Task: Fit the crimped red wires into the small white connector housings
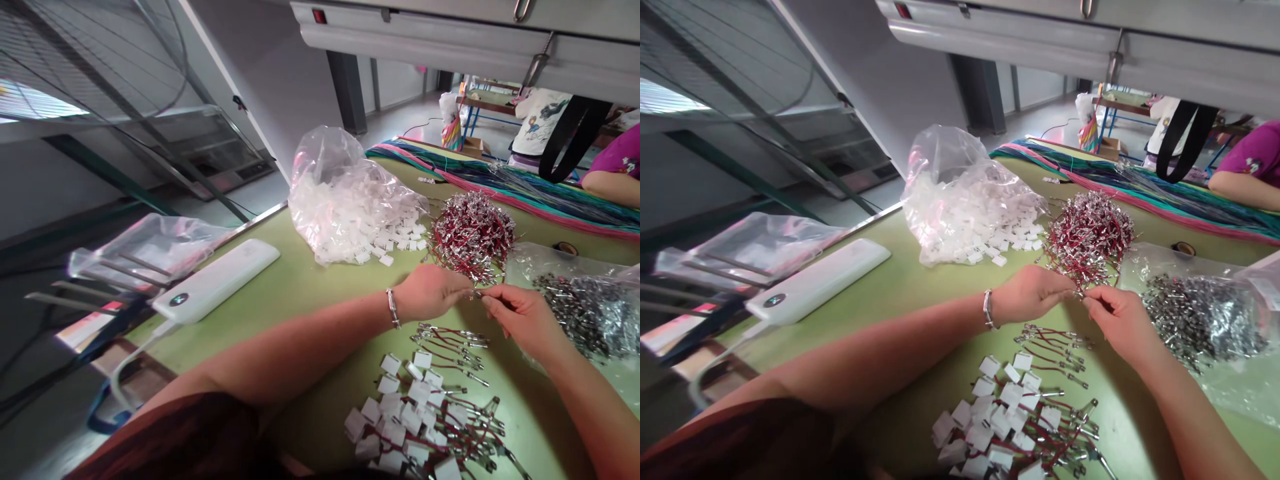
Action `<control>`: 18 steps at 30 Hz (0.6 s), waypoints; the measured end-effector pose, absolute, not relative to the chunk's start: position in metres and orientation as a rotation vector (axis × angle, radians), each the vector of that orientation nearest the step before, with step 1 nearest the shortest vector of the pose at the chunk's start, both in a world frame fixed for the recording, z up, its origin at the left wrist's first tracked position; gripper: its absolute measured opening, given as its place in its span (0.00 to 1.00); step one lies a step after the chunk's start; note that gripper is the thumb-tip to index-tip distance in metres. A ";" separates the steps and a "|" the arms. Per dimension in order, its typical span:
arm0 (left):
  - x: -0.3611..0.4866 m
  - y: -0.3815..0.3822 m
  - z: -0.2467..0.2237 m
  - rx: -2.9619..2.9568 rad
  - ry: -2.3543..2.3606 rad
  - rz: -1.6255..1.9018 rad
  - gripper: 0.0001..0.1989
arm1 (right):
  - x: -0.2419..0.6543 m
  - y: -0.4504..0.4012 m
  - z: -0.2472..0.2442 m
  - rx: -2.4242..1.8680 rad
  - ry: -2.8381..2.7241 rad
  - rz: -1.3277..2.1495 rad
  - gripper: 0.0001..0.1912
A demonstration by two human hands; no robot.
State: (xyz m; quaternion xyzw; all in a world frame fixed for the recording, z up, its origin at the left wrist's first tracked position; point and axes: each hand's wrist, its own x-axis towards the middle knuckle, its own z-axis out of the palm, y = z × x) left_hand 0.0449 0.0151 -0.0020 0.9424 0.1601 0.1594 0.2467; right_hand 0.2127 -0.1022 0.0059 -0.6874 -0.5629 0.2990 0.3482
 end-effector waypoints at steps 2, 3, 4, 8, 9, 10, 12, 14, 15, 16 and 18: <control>0.044 0.015 -0.003 2.708 0.369 0.397 0.10 | 0.212 -0.104 0.010 -1.791 -1.479 0.871 0.13; 0.044 0.015 -0.004 2.764 0.332 0.363 0.09 | 0.211 -0.105 0.011 -1.796 -1.480 0.913 0.14; 0.044 0.015 -0.004 2.805 0.305 0.329 0.09 | 0.210 -0.105 0.012 -1.802 -1.471 0.950 0.14; 0.047 0.019 -0.002 2.834 0.305 0.238 0.12 | 0.206 -0.103 0.007 -1.843 -1.474 0.918 0.13; 0.046 0.021 0.000 2.825 0.305 0.240 0.12 | 0.207 -0.102 0.004 -1.872 -1.539 0.833 0.12; 0.045 0.024 0.004 2.820 0.299 0.252 0.13 | 0.209 -0.101 0.002 -1.914 -1.628 0.723 0.12; 0.038 0.028 0.013 2.834 0.262 0.263 0.23 | 0.213 -0.099 -0.002 -2.008 -1.820 0.490 0.11; 0.030 0.030 0.021 2.872 0.189 0.175 0.36 | 0.218 -0.100 -0.003 -2.079 -1.976 0.326 0.11; 0.026 0.029 0.024 2.887 0.153 0.097 0.40 | 0.219 -0.101 -0.003 -2.105 -2.036 0.256 0.11; 0.024 0.028 0.025 2.899 0.130 0.019 0.42 | 0.219 -0.103 -0.001 -2.123 -2.082 0.175 0.11; 0.021 0.025 0.024 2.908 0.139 -0.090 0.44 | 0.214 -0.108 0.004 -2.130 -2.132 0.000 0.11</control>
